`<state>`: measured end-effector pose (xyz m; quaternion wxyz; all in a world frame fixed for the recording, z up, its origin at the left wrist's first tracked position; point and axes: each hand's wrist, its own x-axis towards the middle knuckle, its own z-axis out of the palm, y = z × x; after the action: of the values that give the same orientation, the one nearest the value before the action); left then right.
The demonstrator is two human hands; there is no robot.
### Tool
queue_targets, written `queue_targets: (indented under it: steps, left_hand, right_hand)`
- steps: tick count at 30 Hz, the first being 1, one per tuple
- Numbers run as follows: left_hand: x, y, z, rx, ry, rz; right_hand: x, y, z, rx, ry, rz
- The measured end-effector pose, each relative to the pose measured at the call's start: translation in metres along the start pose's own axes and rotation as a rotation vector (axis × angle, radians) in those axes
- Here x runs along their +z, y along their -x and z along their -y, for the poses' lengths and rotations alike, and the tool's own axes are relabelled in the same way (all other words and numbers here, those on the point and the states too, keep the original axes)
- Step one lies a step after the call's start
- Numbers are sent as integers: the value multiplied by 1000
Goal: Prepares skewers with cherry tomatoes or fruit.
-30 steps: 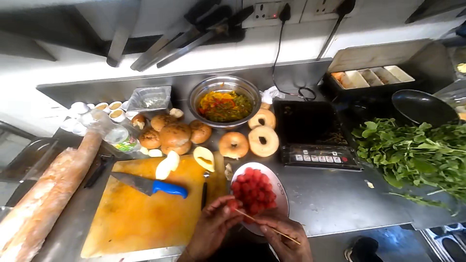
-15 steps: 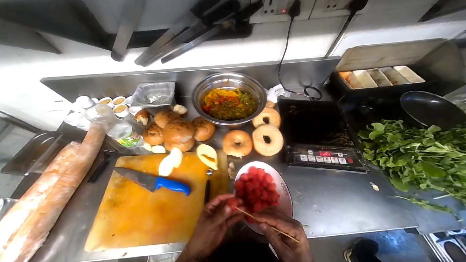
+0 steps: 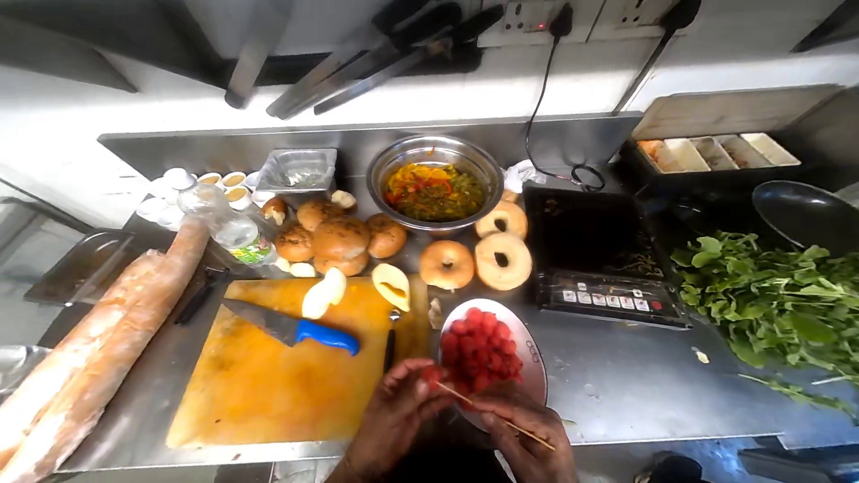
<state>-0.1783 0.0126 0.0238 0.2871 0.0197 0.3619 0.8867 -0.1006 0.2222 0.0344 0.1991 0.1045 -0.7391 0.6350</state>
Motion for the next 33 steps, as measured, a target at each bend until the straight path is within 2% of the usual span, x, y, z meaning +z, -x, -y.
queue_targets:
  steps: [33]
  left_hand:
    - [-32, 25, -26, 11, -9, -86]
  right_hand:
    - [42, -10, 5, 1, -5, 52]
